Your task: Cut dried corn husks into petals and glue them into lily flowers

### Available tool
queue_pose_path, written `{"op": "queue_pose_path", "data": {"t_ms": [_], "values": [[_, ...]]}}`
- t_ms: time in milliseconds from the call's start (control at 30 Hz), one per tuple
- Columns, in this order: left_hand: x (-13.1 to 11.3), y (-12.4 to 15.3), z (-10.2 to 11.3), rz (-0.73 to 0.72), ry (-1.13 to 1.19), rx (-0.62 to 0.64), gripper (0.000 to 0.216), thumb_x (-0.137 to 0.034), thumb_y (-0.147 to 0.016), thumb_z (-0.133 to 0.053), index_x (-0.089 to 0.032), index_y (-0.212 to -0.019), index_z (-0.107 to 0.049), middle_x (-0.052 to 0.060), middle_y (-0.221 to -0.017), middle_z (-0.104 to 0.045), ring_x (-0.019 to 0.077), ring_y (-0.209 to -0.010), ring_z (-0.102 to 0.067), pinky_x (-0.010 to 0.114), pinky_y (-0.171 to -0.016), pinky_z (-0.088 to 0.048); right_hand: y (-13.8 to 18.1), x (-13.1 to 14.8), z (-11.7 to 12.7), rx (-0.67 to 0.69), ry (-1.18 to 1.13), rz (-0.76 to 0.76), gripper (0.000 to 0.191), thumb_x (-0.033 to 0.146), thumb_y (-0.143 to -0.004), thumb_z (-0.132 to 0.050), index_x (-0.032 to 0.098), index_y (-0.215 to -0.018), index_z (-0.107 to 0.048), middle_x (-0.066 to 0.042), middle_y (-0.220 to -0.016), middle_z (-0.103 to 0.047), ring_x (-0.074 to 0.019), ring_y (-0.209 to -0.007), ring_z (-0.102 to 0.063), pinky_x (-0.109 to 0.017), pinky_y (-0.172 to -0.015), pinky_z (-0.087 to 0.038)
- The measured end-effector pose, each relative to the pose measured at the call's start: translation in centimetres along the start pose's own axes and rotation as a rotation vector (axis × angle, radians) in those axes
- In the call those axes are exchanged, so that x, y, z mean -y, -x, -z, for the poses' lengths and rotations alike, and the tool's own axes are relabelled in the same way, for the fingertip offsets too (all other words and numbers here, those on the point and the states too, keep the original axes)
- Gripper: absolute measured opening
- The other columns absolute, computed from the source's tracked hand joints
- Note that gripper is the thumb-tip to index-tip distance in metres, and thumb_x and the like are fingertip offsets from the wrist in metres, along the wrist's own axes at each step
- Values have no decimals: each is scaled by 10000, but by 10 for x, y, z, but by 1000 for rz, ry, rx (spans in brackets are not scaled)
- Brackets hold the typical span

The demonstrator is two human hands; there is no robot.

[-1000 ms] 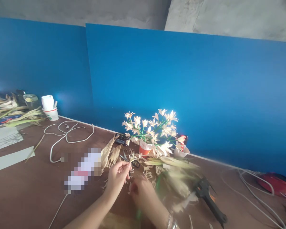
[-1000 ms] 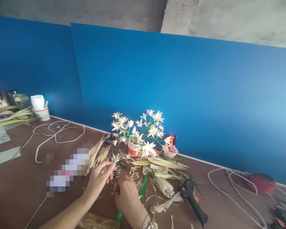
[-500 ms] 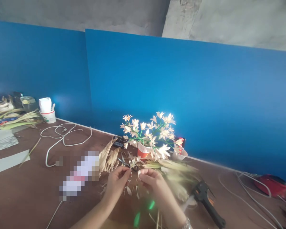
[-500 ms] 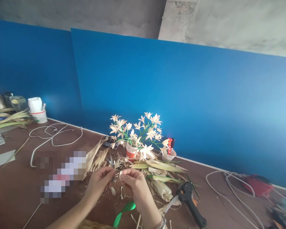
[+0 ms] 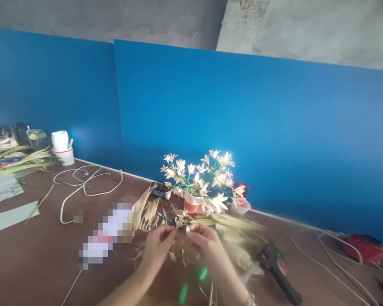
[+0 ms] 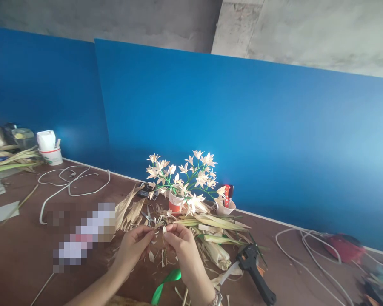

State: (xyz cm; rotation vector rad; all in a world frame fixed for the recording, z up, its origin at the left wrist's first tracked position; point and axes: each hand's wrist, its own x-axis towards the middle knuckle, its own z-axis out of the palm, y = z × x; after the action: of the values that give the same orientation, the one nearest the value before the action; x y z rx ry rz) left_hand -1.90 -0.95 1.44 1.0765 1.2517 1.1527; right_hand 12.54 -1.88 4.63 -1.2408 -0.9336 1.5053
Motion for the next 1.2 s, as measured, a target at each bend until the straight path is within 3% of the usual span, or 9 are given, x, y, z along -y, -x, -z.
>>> {"op": "queue_pose_path", "data": {"t_ms": [100,200,333,467,633,933,1200], "values": [[2,-1,0,-9,-31,1,194,-363,-696,-603,-173,-662,-618,-80,-417,-447,74,-352,-405,165,-356,-263,0,-1,-1,-47,176,89,184,324,-657,-643,173,-719,-557,70,-502,-459,-69,-415,-354,-210,-424,-262],[7,-2,0,-27,-63,18,187,-354,-712,-588,-174,-672,-616,-74,-430,-460,84,-369,-430,167,-367,-282,1,-5,-1,-149,518,314,101,276,-758,-560,182,-757,-599,19,-617,-566,-115,-517,-460,-237,-508,-351],[12,-4,0,-52,-113,35,188,-351,-726,-583,-171,-687,-623,-63,-441,-485,99,-385,-465,178,-389,-316,3,-11,-1,-224,842,602,127,194,-843,-487,205,-775,-593,-21,-775,-630,-174,-729,-565,-263,-657,-411],[15,-5,1,-74,-150,50,173,-330,-730,-571,-172,-686,-625,-50,-473,-528,106,-394,-489,192,-421,-350,6,-13,-2,-223,1045,730,159,135,-861,-479,218,-786,-593,-17,-766,-622,-183,-743,-568,-274,-673,-412],[16,-4,1,-124,-224,46,192,-343,-747,-557,-173,-688,-626,-31,-503,-566,134,-453,-534,211,-471,-384,7,-14,-5,-224,1156,796,191,104,-860,-486,231,-845,-626,-27,-800,-638,-198,-770,-579,-293,-687,-415],[11,1,-1,-144,-337,65,202,-338,-754,-513,-184,-679,-620,-7,-535,-598,166,-505,-566,228,-498,-397,4,-20,-6,-258,1221,813,140,95,-843,-535,204,-777,-594,-20,-755,-635,-193,-746,-572,-289,-671,-400],[15,1,1,-254,-456,34,218,-328,-757,-525,-180,-706,-677,12,-574,-630,169,-544,-561,230,-531,-392,3,-22,-6,-291,1255,831,153,84,-825,-545,203,-735,-583,-9,-712,-603,-186,-722,-558,-284,-665,-377]]}}
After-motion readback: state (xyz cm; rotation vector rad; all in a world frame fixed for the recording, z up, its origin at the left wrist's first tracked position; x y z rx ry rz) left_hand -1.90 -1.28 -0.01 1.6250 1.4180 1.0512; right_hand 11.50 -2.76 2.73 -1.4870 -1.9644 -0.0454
